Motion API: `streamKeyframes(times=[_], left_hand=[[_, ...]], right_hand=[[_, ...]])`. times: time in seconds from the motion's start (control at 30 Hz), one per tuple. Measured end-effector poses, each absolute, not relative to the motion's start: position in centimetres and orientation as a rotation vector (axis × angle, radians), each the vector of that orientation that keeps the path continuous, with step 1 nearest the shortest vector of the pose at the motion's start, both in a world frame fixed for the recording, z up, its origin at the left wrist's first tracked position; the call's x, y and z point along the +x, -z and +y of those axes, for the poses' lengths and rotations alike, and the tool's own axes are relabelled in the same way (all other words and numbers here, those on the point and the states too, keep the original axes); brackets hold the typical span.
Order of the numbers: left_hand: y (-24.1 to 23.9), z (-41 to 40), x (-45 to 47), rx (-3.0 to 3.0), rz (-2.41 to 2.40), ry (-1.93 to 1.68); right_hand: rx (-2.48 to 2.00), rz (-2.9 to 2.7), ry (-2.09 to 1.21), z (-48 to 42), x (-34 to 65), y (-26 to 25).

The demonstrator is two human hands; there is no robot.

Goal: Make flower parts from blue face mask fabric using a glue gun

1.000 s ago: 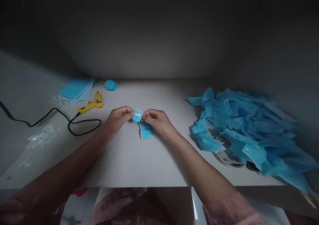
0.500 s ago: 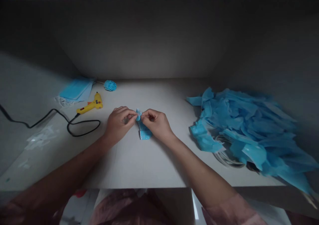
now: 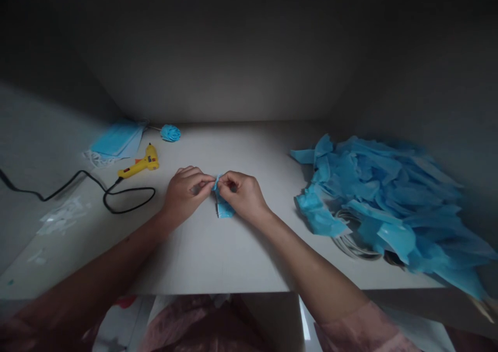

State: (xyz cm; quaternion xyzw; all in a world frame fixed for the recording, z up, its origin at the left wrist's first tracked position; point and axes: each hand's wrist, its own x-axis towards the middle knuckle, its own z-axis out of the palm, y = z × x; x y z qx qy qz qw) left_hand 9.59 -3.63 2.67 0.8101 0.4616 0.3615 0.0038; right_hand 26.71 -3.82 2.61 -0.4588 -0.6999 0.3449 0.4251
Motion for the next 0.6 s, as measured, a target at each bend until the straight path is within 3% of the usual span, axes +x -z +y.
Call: streamKeyframes(times=[0.6], left_hand=[[-2.87, -3.38, 9.64, 2.407, 1.364, -1.196]], right_hand=[[-1.154, -1.714, -0.922, -3.92, 26.73, -2.91]])
